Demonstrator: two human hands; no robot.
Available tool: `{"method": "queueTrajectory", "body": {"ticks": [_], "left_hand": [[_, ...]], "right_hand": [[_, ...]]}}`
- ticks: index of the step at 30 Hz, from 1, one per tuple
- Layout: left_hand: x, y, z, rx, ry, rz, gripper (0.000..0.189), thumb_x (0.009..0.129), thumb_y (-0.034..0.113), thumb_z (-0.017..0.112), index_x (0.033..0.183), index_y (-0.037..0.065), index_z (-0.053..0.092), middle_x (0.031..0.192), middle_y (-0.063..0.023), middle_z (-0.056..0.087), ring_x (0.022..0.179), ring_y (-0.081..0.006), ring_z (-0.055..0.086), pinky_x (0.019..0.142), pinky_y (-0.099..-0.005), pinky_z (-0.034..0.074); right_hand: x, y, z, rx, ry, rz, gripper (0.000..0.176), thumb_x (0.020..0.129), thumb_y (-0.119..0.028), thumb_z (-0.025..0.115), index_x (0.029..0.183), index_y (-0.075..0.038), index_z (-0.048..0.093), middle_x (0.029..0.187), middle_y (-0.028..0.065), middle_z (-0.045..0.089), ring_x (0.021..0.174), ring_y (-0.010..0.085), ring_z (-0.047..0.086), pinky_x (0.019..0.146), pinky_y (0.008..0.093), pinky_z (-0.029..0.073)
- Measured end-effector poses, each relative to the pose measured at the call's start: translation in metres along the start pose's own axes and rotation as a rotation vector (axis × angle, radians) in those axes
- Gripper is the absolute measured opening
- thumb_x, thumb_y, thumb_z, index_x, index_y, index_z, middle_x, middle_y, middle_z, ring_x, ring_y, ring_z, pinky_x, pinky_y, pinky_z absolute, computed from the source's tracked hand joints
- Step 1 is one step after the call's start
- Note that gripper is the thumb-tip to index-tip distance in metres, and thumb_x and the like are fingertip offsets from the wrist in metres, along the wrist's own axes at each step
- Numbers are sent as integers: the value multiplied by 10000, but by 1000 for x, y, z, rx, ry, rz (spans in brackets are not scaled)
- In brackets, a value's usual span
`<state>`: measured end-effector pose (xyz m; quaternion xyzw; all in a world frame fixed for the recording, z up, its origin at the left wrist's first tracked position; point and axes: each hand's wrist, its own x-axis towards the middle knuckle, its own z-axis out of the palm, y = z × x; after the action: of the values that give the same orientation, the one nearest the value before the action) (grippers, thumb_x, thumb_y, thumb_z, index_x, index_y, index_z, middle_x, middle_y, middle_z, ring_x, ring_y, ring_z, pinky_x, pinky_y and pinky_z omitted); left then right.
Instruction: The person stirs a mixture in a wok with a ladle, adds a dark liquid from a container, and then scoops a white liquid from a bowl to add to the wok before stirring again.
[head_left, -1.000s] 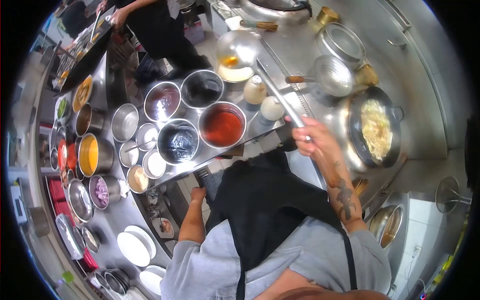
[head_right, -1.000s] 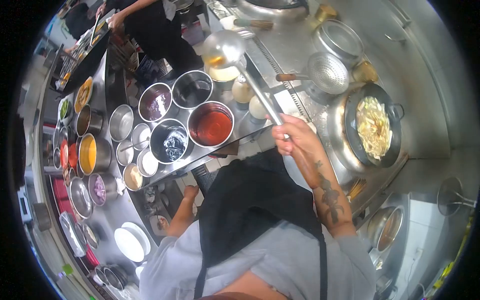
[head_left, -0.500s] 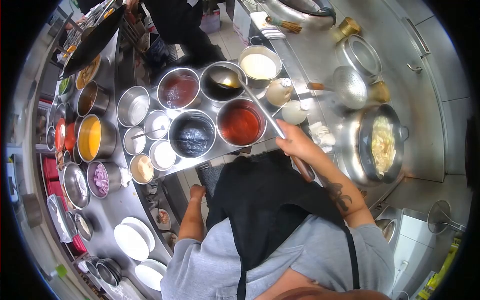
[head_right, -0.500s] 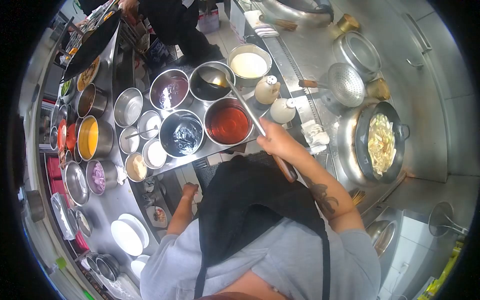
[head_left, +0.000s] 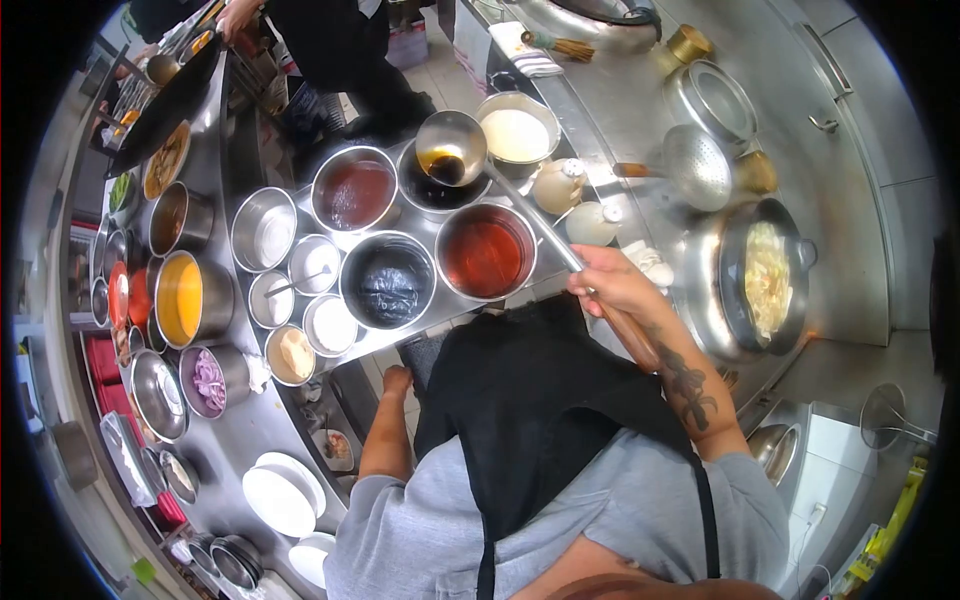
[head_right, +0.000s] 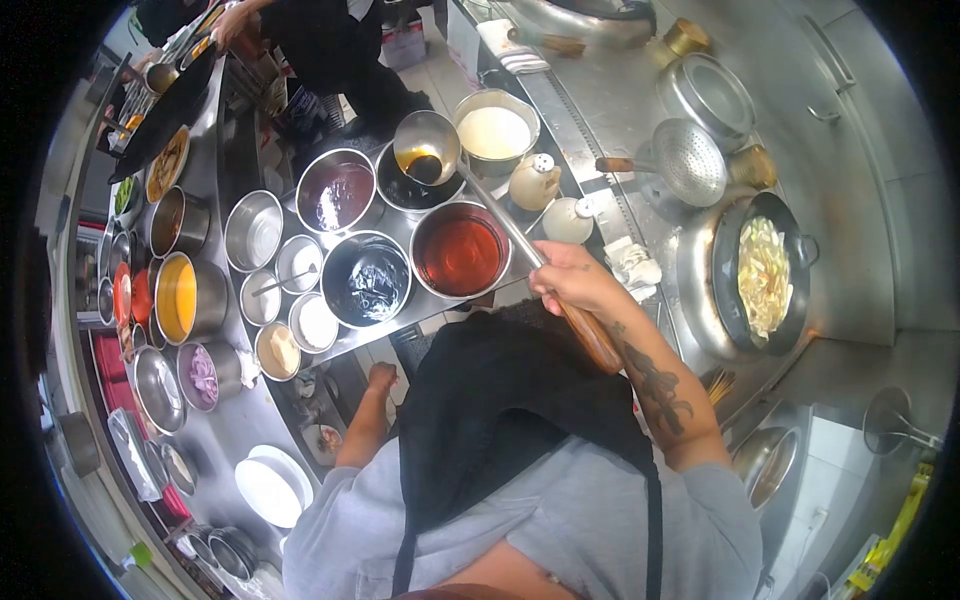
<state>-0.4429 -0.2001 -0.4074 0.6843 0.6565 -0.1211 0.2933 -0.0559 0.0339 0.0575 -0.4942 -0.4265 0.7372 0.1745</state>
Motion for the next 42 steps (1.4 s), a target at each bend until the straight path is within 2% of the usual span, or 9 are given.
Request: {"method": "queueTrajectory", "body": {"ticks": [3,6,9,12,18,21,24,33,42], "left_hand": [[5,-2,-2,-408,-107,-239,195,750,158,549,713,50,707,837,-179,689,826,-336,670,756,-425,531],[17,-9,9,-164,-100,-121,202,737,166,553,742,48,717,883,-182,693,867,-343,665,775,-420,528],[17,1,-12,28,-62,-11,181,768,146,561,694,63,704,720,-95,694,700,-245,683,697,-373,534],[16,11,-27,-74,-89,-142,171,766,152,571,705,75,712,740,-93,698,723,-240,689,713,-372,534],[12,11,-34,96,-85,33,203,780,192,558,732,79,719,754,-96,703,740,-228,692,715,-361,532],[16,7,-29,5,-195,-7,195,732,189,580,760,61,725,864,-164,692,863,-317,671,771,-402,530],[25,1,-4,-262,-151,-260,196,766,182,570,795,73,731,917,-182,689,903,-331,667,802,-417,528],[23,15,-29,111,-194,52,175,746,174,604,800,78,741,879,-176,694,882,-320,674,780,-426,525],[39,-2,9,-371,-163,-232,151,726,180,620,751,90,738,826,-154,701,842,-312,682,764,-424,523]], "right_hand": [[-4,4,-5,-28,-2,-15,380,848,-11,498,1227,2,517,681,4,513,424,59,466,384,192,381],[-13,-3,2,-23,33,-33,322,831,-16,495,1149,22,522,659,11,488,415,80,462,396,216,392],[-14,0,1,-21,37,-56,360,836,-13,499,1194,26,506,661,12,487,415,79,459,395,214,391],[-17,0,1,1,26,-45,393,847,-10,494,1238,28,484,666,16,487,418,79,458,394,212,389],[-25,3,1,133,1,-23,388,865,-17,482,1251,22,476,669,13,479,425,80,464,394,207,383],[-24,10,1,74,22,-46,383,862,-21,487,1244,16,480,658,9,473,425,81,467,398,206,383],[-26,10,2,67,23,-52,473,853,-3,479,1326,0,452,684,11,505,430,53,447,397,183,389],[-29,17,-4,115,42,-49,437,844,-12,487,1279,11,466,652,7,483,420,87,471,401,211,384],[-37,21,-8,124,87,-56,365,839,-11,494,1199,45,478,657,21,498,415,93,474,390,223,379]]}}
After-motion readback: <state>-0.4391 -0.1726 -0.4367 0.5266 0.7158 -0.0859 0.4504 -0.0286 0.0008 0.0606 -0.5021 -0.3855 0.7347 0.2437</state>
